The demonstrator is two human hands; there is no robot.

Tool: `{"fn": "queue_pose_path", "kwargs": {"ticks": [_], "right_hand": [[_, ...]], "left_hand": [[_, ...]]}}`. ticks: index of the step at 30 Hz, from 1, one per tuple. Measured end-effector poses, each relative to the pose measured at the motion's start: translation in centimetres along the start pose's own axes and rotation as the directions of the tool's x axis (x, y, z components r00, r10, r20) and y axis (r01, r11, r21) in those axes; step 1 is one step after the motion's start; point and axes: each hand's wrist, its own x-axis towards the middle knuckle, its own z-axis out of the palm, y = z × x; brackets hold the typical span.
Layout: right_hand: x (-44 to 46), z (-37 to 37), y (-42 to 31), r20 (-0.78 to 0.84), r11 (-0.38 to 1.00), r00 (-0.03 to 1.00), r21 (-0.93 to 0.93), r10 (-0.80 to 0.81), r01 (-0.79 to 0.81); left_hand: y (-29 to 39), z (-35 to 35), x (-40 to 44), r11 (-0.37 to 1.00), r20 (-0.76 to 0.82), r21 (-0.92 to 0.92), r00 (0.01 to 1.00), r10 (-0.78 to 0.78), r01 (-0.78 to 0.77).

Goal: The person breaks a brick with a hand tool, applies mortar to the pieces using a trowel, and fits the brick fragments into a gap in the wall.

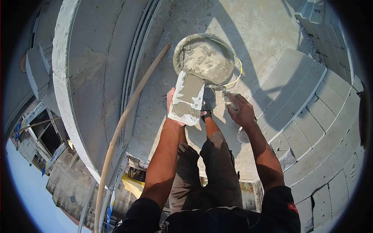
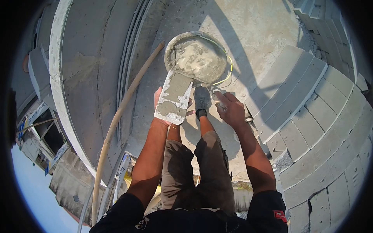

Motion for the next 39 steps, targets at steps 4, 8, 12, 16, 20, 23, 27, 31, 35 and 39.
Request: {"fn": "queue_pose_path", "kwargs": {"ticks": [4,8,12,16,20,23,27,31,35,39], "right_hand": [[-0.6,-0.9,-0.4,0.080,0.999,0.997,0.041,-0.005,0.001],[-2.1,-1.7,-1.8,0.091,0.999,0.995,0.036,-0.035,0.032],[-3.7,-2.2,-3.3,0.088,0.998,0.995,0.032,-0.049,0.047],[-5.4,-3.0,-5.5,0.094,0.998,0.994,0.007,-0.056,0.055],[-6.4,-3.9,-7.8,0.054,0.999,0.998,-0.031,-0.042,0.044],[-7.4,-4.6,-8.4,0.013,0.996,0.998,-0.065,-0.065,0.066],[-9.0,-5.5,-8.8,-0.035,0.997,0.997,-0.025,-0.072,0.071],[-8.9,-5.3,-8.5,-0.037,0.996,0.999,0.094,0.013,-0.010],[-5.4,-4.0,-6.4,0.014,0.951,0.971,0.199,0.240,-0.238],[-2.3,-4.0,-4.5,0.065,0.953,0.962,0.132,0.266,-0.273]], "left_hand": [[0.1,-0.5,0.4,1.000,-0.032,-0.016,0.999,-0.001,0.001],[0.1,-0.8,0.7,1.000,-0.072,0.006,0.997,0.023,-0.023],[0.0,-0.7,1.1,0.996,-0.140,0.021,0.987,0.083,-0.081],[-0.2,-0.7,1.8,0.992,-0.164,0.060,0.980,0.116,-0.108],[-0.5,-1.5,3.3,0.968,-0.219,-0.043,0.947,0.233,-0.248],[-0.8,-1.7,3.4,0.961,-0.222,-0.053,0.942,0.252,-0.270],[-0.8,-1.6,2.9,0.977,-0.205,0.041,0.955,0.213,-0.209],[-0.5,-0.2,2.2,0.986,-0.197,0.017,0.966,0.167,-0.167],[0.0,-0.1,0.4,0.989,-0.091,0.045,0.986,0.142,-0.138],[0.9,-0.5,-2.3,0.999,0.150,-0.033,0.989,0.005,0.000]]}}
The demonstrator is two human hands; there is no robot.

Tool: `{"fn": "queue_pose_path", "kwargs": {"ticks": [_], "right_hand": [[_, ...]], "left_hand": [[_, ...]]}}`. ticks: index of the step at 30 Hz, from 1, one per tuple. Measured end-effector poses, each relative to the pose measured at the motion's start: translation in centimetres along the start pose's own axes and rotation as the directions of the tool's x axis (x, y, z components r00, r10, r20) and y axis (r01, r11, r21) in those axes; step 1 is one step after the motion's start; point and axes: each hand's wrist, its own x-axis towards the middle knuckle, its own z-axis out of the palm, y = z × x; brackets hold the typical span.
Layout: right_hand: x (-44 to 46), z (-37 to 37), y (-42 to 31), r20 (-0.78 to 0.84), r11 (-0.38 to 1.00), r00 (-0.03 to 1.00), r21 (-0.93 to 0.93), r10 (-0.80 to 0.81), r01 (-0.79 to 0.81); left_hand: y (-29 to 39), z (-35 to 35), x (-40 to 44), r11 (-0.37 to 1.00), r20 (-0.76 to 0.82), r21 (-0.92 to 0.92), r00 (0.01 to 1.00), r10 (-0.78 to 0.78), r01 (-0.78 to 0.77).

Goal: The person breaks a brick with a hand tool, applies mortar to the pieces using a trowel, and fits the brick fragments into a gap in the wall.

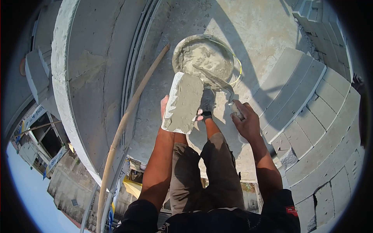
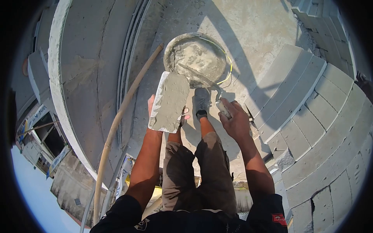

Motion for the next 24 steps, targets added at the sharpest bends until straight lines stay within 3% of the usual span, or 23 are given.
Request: {"fn": "queue_pose_path", "kwargs": {"ticks": [3,8,13,19,24], "right_hand": [[0.4,-0.3,-0.3,-0.022,0.991,0.992,0.051,-0.123,0.124],[-0.7,-0.4,-1.1,0.033,0.951,0.952,-0.050,-0.304,0.305],[-1.1,-0.6,-2.1,0.098,0.948,0.949,-0.084,-0.300,0.308],[-1.3,-0.4,-2.0,0.104,0.950,0.986,-0.269,-0.133,0.157],[-2.6,-1.7,-3.7,-0.047,0.984,0.984,-0.050,-0.173,0.171]], "left_hand": [[0.7,0.1,-1.7,0.995,0.050,-0.023,0.994,-0.096,0.097],[0.7,1.3,-3.6,0.999,-0.034,0.053,0.999,-0.005,0.007],[0.8,1.7,-4.4,0.991,-0.076,0.135,0.997,0.010,0.001],[0.8,1.1,-5.5,0.969,-0.104,0.244,0.995,-0.001,0.026],[1.2,-0.4,-7.8,0.928,-0.169,0.368,0.986,0.005,0.059]]}}
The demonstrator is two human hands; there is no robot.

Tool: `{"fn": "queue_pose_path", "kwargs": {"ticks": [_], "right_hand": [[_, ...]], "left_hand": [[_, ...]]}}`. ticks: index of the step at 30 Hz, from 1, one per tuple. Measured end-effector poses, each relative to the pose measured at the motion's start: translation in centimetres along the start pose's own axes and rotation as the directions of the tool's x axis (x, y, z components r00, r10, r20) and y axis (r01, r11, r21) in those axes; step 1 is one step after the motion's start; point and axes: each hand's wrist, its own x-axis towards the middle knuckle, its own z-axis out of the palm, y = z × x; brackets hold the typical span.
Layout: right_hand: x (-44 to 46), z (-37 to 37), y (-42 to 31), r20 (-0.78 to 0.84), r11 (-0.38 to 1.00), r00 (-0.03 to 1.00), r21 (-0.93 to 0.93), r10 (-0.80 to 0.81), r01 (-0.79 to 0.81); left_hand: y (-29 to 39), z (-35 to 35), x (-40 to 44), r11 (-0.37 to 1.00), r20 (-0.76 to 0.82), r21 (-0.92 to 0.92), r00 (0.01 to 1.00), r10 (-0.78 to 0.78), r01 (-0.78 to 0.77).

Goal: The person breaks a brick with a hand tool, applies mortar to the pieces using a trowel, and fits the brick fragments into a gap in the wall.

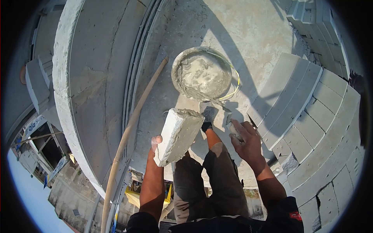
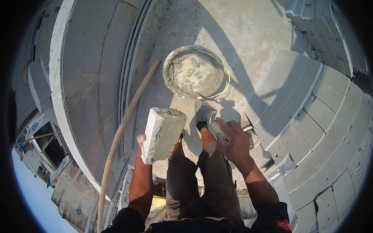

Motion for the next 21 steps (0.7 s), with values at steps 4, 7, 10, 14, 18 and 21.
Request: {"fn": "queue_pose_path", "kwargs": {"ticks": [4,7,10,14,18,21], "right_hand": [[-1.2,0.0,-2.0,-0.036,0.995,0.995,-0.039,-0.090,0.089],[-2.1,1.1,-3.1,-0.022,0.985,0.988,-0.090,-0.153,0.150],[-3.3,1.2,-3.8,-0.063,0.983,0.985,-0.107,-0.159,0.152],[-5.8,-0.3,-3.1,-0.049,0.987,0.988,-0.081,-0.146,0.142],[-8.4,-2.4,-1.3,-0.004,0.996,0.996,-0.016,-0.090,0.090],[-7.8,-3.0,-1.2,-0.004,0.996,1.000,0.086,-0.016,0.017]], "left_hand": [[0.3,-0.6,-0.4,0.993,-0.006,0.116,1.000,-0.012,0.013],[0.4,0.4,0.0,0.989,-0.047,0.150,0.999,-0.006,0.013],[0.0,1.3,0.5,0.992,-0.134,0.127,0.991,0.014,0.003],[-1.2,-1.1,-0.1,0.995,-0.106,0.100,0.994,0.022,-0.012],[-1.3,-1.1,-0.8,0.999,-0.114,0.034,0.993,0.032,-0.029],[-0.7,-0.8,-1.6,0.999,-0.104,0.029,0.994,0.018,-0.016]]}}
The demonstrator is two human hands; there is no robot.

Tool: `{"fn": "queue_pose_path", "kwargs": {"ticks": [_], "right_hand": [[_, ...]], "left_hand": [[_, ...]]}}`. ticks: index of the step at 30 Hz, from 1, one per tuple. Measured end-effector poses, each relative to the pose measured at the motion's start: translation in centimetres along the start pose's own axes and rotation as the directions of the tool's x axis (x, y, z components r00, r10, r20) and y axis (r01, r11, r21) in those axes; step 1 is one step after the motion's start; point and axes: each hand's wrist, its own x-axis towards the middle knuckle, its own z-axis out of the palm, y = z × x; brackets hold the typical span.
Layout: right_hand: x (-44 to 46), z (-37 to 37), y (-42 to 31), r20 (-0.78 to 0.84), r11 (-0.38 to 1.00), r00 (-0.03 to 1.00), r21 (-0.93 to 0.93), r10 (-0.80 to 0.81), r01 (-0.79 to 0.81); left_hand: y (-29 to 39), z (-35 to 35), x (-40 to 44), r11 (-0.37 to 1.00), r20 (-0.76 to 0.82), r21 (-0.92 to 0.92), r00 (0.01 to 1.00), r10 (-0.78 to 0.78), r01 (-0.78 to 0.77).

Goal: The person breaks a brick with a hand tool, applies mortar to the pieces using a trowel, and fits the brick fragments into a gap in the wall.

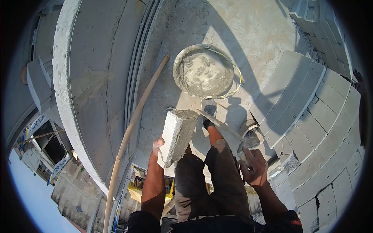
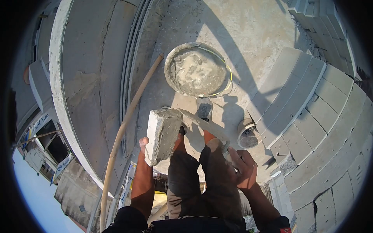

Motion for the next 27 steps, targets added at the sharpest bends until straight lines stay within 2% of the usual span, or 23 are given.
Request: {"fn": "queue_pose_path", "kwargs": {"ticks": [1,3,4,5,6,7,9,11,13,14,17,20,21,22,23,24,25,27], "right_hand": [[0.7,-0.3,0.0,-0.015,0.995,0.999,0.086,0.047,-0.046],[1.9,-0.4,0.3,0.028,0.985,0.994,0.133,0.104,-0.107],[2.3,0.2,0.9,0.048,0.920,0.985,0.352,0.165,-0.171],[2.9,0.5,1.3,0.082,0.803,0.972,0.551,0.220,-0.229],[4.4,-0.8,-0.5,0.277,0.596,0.906,0.685,0.318,-0.419],[5.4,-1.5,-1.0,0.278,0.594,0.906,0.686,0.320,-0.420],[6.8,-2.5,-1.3,0.554,0.313,0.784,0.720,0.279,-0.620],[7.3,-2.1,-1.6,0.540,0.323,0.809,0.742,0.231,-0.587],[7.8,-2.1,-1.3,0.728,0.215,0.677,0.647,0.111,-0.732],[8.2,-2.3,-1.3,0.817,0.197,0.568,0.544,0.094,-0.815],[7.0,-2.9,-1.3,0.855,0.171,0.517,0.504,0.045,-0.847],[5.7,-5.9,-0.6,0.871,0.257,0.483,0.448,0.090,-0.856],[5.3,-6.9,-0.3,0.877,0.309,0.464,0.411,0.123,-0.858],[4.7,-7.5,-0.1,0.878,0.311,0.462,0.408,0.123,-0.858],[4.1,-8.1,0.0,0.842,0.365,0.503,0.414,0.194,-0.834],[3.9,-8.3,0.0,0.797,0.419,0.545,0.415,0.260,-0.807],[4.0,-8.2,0.1,0.798,0.422,0.545,0.415,0.257,-0.806],[4.7,-7.9,0.2,0.730,0.471,0.563,0.368,0.388,-0.802]], "left_hand": [[0.2,0.2,-0.1,1.000,-0.009,0.029,1.000,0.005,-0.005],[0.3,0.2,-0.3,1.000,-0.008,0.030,1.000,0.001,-0.001],[0.3,0.1,-0.4,1.000,-0.007,0.030,1.000,-0.004,0.004],[0.2,0.0,-0.5,1.000,-0.007,0.028,1.000,-0.009,0.009],[0.2,0.0,-0.6,1.000,-0.005,0.026,1.000,-0.015,0.015],[0.1,0.0,-0.7,1.000,0.000,0.023,1.000,-0.021,0.021],[0.8,1.6,-0.8,0.997,-0.036,0.059,0.998,-0.045,0.047],[1.5,2.6,-0.5,0.993,-0.069,0.089,0.995,-0.069,0.075],[1.5,2.5,0.0,0.985,-0.075,0.150,0.994,-0.078,0.089],[1.3,2.3,0.2,0.981,-0.077,0.170,0.994,-0.082,0.094],[-0.2,1.2,0.8,0.998,-0.059,0.062,0.998,-0.002,0.006],[-0.3,1.6,0.9,0.999,-0.078,-0.026,0.996,0.043,-0.045],[0.1,1.5,0.9,0.999,-0.016,-0.053,1.000,0.006,-0.006],[0.4,1.5,1.0,0.997,0.048,-0.077,0.998,-0.028,0.032],[0.6,2.1,1.3,0.996,0.046,-0.079,0.999,-0.023,0.027],[0.8,2.8,1.5,0.997,0.096,-0.078,0.995,0.034,-0.026],[1.0,3.6,1.7,0.994,0.144,-0.081,0.985,0.090,-0.079],[1.4,4.2,2.0,0.991,0.173,-0.096,0.979,0.107,-0.091]]}}
